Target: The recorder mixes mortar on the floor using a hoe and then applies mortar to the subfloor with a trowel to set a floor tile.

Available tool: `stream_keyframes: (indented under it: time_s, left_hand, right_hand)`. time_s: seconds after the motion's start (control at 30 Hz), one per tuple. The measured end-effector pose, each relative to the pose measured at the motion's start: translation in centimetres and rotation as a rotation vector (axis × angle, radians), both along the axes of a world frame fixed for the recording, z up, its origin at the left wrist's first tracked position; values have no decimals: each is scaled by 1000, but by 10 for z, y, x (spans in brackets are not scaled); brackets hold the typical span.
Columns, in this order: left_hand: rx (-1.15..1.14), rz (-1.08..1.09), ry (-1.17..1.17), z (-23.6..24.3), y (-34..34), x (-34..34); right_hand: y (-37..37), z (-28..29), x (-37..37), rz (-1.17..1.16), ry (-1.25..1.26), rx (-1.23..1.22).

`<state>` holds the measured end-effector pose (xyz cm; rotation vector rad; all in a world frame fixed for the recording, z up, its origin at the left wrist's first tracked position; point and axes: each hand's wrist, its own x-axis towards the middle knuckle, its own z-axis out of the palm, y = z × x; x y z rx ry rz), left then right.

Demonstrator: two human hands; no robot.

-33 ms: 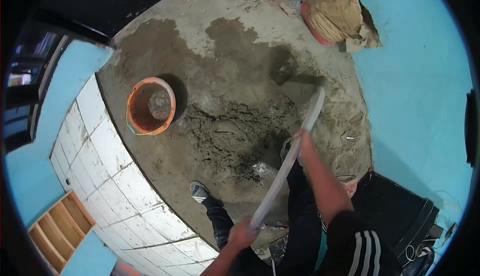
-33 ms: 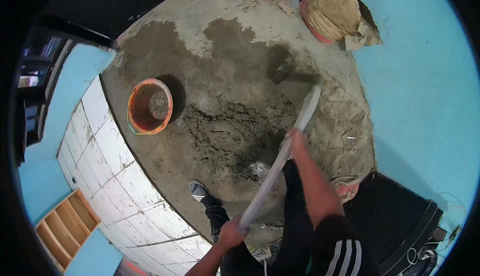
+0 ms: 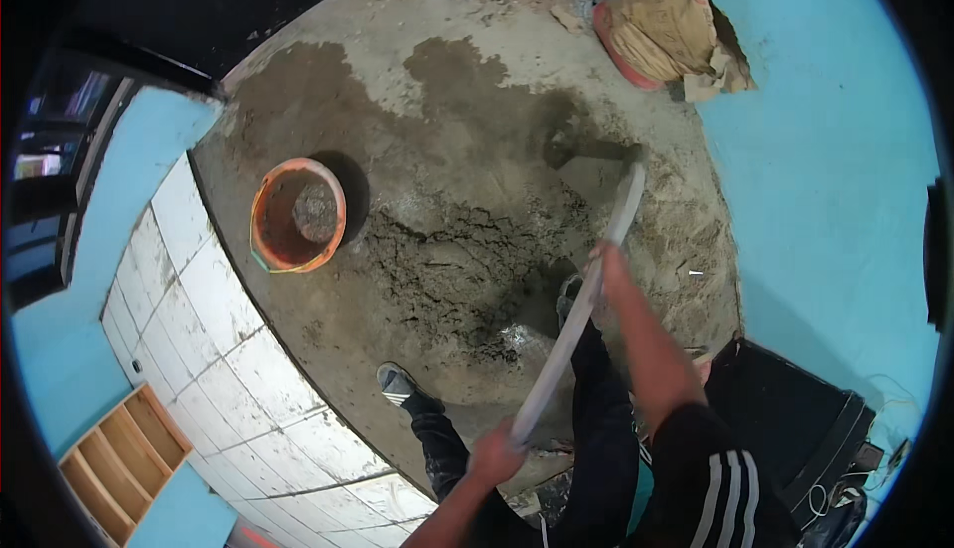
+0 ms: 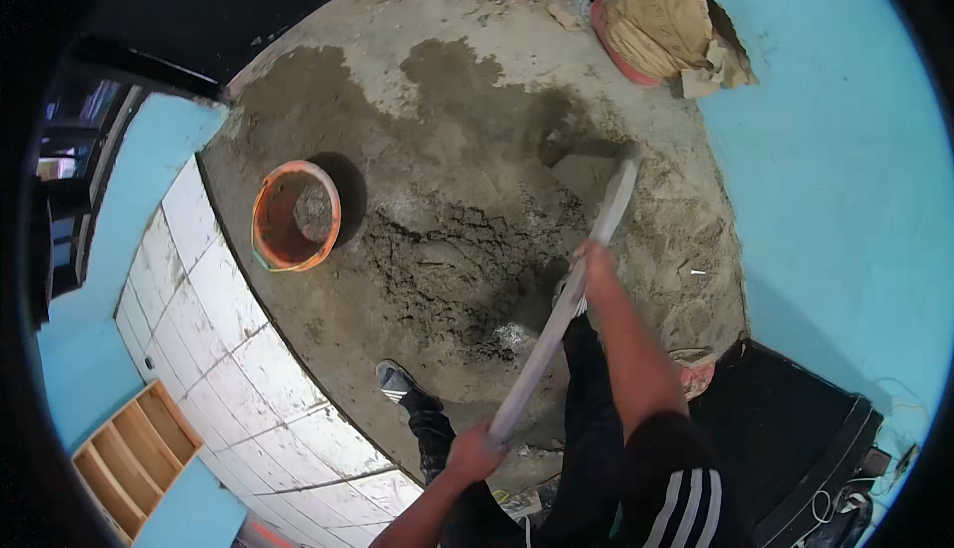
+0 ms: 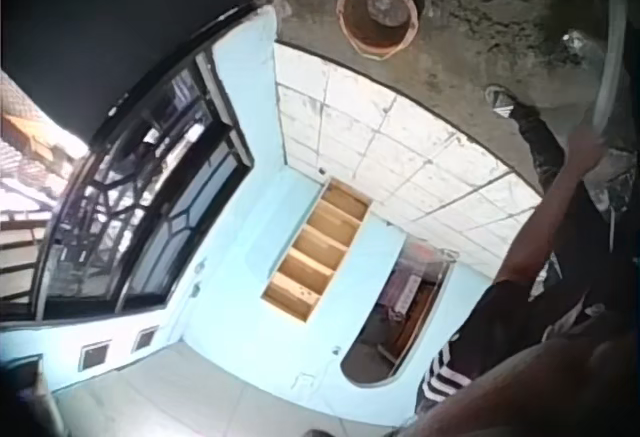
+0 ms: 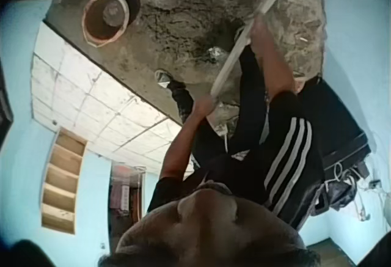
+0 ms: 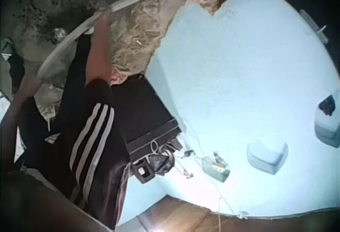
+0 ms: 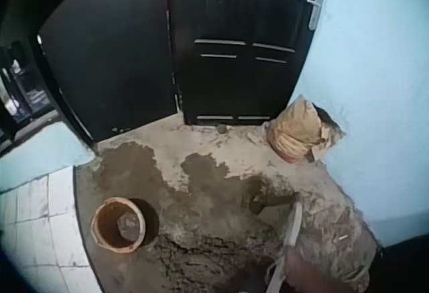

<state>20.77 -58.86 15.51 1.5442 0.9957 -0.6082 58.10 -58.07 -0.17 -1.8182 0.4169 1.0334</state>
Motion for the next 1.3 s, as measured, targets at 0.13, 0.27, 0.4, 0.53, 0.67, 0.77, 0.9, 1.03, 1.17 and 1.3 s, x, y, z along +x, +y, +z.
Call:
stream_keyframes:
  time_s: [0.13, 0.27, 0.4, 0.53, 0.67, 0.77, 0.9, 1.03, 1.17, 1.3]
  left_hand:
    - [-122, 83, -56, 13, 36, 110]
    - [-244, 62, -38, 31, 66, 116]
    - [-212, 60, -123, 54, 117, 69]
    - [-140, -127, -163, 97, 180, 16]
    - [-78, -420, 7, 156, 217, -27]
    - [38, -510, 100, 188, 215, -59]
    - [189, -360, 15, 202, 211, -143]
    - [276, -177, 238, 198, 179, -258]
    - [485, -18, 368, 174, 129, -378]
    - [516, 61, 468, 128, 75, -473]
  right_hand:
    - [26, -37, 93, 106, -173, -273]
    - [26, -47, 91, 268, -375, -343]
    - [30, -69, 43, 33, -432, -437]
    - [31, -84, -33, 27, -108, -396]
    - [41, -55, -132, -173, 221, -73]
    - [47, -19, -201, -255, 290, 67]
    - [53, 31, -255, -378, 337, -18]
    - [44, 92, -318, -353, 326, 47]
    - [36, 148, -397, -283, 536, 102]
    - [16, 179, -459, -47, 558, 74]
